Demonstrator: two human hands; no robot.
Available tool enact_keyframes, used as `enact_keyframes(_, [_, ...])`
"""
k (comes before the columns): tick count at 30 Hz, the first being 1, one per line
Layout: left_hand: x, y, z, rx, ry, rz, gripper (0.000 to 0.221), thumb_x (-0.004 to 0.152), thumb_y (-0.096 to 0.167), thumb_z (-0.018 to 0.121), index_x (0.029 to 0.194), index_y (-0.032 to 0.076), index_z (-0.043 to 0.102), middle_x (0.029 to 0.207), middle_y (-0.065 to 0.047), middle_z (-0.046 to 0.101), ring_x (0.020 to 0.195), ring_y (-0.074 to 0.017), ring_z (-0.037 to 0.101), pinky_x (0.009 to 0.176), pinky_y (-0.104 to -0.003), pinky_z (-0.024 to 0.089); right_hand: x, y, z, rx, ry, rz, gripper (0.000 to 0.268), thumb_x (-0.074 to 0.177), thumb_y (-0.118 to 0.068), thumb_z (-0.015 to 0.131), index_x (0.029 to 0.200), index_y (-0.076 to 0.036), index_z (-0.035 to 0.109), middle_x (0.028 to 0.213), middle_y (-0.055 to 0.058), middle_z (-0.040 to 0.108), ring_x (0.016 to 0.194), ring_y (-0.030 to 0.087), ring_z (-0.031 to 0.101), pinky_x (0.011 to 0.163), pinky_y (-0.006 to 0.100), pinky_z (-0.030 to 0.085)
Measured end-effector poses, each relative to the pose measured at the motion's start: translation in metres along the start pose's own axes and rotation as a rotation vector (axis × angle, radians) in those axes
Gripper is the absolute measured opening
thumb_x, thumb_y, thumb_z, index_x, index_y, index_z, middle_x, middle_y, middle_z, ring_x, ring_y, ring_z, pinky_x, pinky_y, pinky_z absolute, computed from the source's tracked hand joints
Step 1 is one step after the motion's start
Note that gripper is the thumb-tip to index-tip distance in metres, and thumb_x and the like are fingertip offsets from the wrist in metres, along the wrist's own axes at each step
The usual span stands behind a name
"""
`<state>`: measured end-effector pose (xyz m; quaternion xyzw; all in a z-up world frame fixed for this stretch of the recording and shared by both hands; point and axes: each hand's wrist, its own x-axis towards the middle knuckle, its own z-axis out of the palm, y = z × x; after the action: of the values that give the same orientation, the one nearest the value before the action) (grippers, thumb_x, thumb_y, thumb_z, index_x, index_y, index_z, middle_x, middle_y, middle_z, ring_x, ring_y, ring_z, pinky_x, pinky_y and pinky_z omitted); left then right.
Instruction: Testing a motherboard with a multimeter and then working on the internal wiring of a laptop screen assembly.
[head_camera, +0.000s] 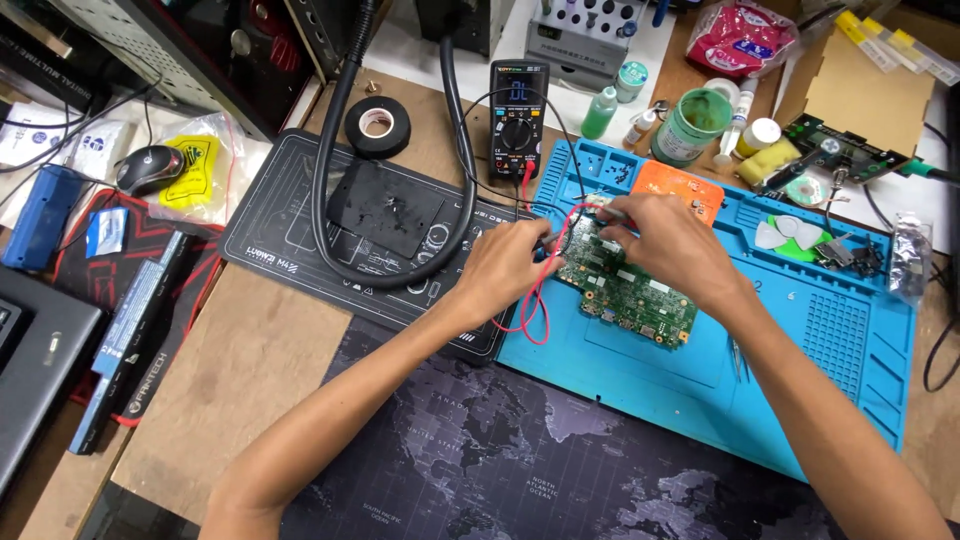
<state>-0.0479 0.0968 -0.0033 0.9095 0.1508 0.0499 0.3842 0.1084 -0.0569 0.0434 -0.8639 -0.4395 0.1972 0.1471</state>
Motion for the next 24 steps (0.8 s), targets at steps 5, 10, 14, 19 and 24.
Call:
enact_keyframes(5, [-0.001,-0.019,0.006,0.117,-0.026,-0.001,0.011,0.09,0.022,0.066,0.088,0.012,0.066,0.078,-0.013,0.071,0.081,-0.0449,0.072,0.072,-0.056,0.057,-0.003,-0.001,0.001,-0.025,-0.007,-0.009,0.023,0.096,-0.015,0.072,0.117,-0.008,0.075,0.106,0.016,0.075,0.1,0.035,0.074,0.078,0.045,0.06])
enact_keyframes(10, [-0.01,-0.018,-0.006,0.175,-0.057,-0.034,0.01,0.089,0.022,0.066,0.091,0.012,0.067,0.082,-0.013,0.073,0.084,-0.0442,0.073,0.073,-0.055,0.057,-0.005,-0.01,-0.006,-0.005,-0.005,-0.022,0.025,0.095,-0.012,0.072,0.118,-0.003,0.074,0.105,0.02,0.074,0.103,0.04,0.073,0.08,0.049,0.06])
enact_keyframes(14, [-0.015,-0.021,-0.01,0.191,-0.059,-0.028,0.01,0.089,0.019,0.067,0.091,0.009,0.068,0.084,-0.015,0.073,0.086,-0.0454,0.073,0.075,-0.055,0.058,-0.001,-0.009,-0.004,0.01,-0.021,-0.006,0.026,0.093,-0.013,0.074,0.118,-0.003,0.073,0.105,0.019,0.074,0.104,0.04,0.072,0.08,0.051,0.06])
enact_keyframes(19, [-0.016,-0.032,-0.016,0.249,-0.069,-0.046,0.013,0.089,0.021,0.069,0.09,0.008,0.068,0.084,-0.016,0.073,0.087,-0.045,0.073,0.075,-0.056,0.057,-0.001,-0.016,-0.004,0.056,-0.044,0.002,0.026,0.092,-0.009,0.075,0.117,-0.003,0.073,0.103,0.019,0.075,0.102,0.04,0.073,0.08,0.051,0.06])
enact_keyframes(24, [-0.022,-0.011,-0.032,0.113,-0.067,-0.134,0.021,0.092,0.027,0.067,0.094,0.008,0.075,0.08,-0.019,0.073,0.086,-0.0462,0.073,0.078,-0.053,0.056,-0.003,-0.017,-0.009,0.132,-0.059,-0.041,0.019,0.091,-0.007,0.073,0.109,-0.003,0.074,0.096,0.019,0.076,0.1,0.043,0.07,0.082,0.054,0.056])
